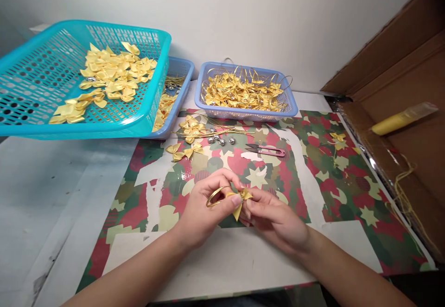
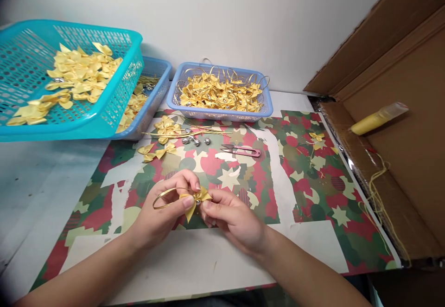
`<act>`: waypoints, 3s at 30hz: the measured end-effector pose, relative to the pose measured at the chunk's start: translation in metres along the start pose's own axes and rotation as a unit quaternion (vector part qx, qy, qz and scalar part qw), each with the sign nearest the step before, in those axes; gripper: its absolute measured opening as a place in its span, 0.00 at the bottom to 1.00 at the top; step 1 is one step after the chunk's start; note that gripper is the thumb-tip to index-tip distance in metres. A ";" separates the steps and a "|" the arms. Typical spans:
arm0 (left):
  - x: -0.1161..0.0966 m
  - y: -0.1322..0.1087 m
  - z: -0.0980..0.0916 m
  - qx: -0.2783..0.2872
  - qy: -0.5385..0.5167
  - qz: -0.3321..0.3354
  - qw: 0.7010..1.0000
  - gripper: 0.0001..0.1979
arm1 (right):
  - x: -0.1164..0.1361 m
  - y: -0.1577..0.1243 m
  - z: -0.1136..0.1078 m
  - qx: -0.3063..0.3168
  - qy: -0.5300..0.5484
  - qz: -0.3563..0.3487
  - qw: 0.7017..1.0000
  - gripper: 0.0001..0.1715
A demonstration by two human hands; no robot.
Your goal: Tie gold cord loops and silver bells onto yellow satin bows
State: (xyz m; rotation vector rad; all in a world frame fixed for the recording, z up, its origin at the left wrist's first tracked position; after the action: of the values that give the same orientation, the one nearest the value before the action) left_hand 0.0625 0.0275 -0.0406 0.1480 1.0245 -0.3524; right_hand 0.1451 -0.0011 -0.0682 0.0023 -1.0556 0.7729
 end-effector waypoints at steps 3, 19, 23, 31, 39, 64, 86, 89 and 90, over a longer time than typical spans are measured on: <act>-0.005 -0.001 -0.002 -0.009 0.045 0.024 0.999 0.13 | 0.002 0.000 -0.001 -0.010 -0.010 -0.005 1.000 0.19; -0.022 -0.003 0.002 -0.027 0.237 0.104 0.966 0.14 | 0.020 -0.007 -0.009 -0.089 -0.176 -0.111 0.974 0.19; -0.023 -0.003 0.002 -0.031 0.235 0.105 0.966 0.14 | 0.020 -0.008 -0.009 -0.090 -0.182 -0.113 0.973 0.19; -0.024 -0.004 0.002 -0.028 0.250 0.106 0.962 0.13 | 0.020 -0.008 -0.009 -0.093 -0.189 -0.117 0.971 0.19; -0.028 -0.004 0.004 -0.030 0.276 0.128 0.952 0.13 | 0.016 -0.008 -0.010 -0.097 -0.182 -0.107 0.973 0.19; -0.026 -0.002 0.003 -0.026 0.246 0.118 0.962 0.12 | 0.025 -0.009 -0.007 -0.069 -0.209 -0.135 0.966 0.19; 0.025 0.005 0.002 -0.011 -0.110 -0.129 0.985 0.17 | 0.057 -0.022 0.006 -0.077 -0.443 -0.292 0.844 0.13; 0.027 0.004 0.004 -0.008 -0.120 -0.141 0.983 0.17 | 0.060 -0.024 0.009 -0.075 -0.461 -0.307 0.829 0.12; 0.027 0.003 0.005 -0.006 -0.123 -0.144 0.982 0.17 | 0.061 -0.024 0.010 -0.073 -0.466 -0.311 0.825 0.12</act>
State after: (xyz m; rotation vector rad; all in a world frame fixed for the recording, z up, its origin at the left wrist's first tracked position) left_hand 0.0798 0.0233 -0.0612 -0.0567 0.8028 -0.6118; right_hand 0.1670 0.0122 -0.0071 0.6273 -1.9059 0.0311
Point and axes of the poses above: each hand's wrist, its own y-axis towards the middle knuckle, its own z-axis out of the palm, x = y × z, the point moved 9 cm from there along y, towards the middle knuckle, and after that the axes turned 5 degrees about -y, right-handed, at the moved point
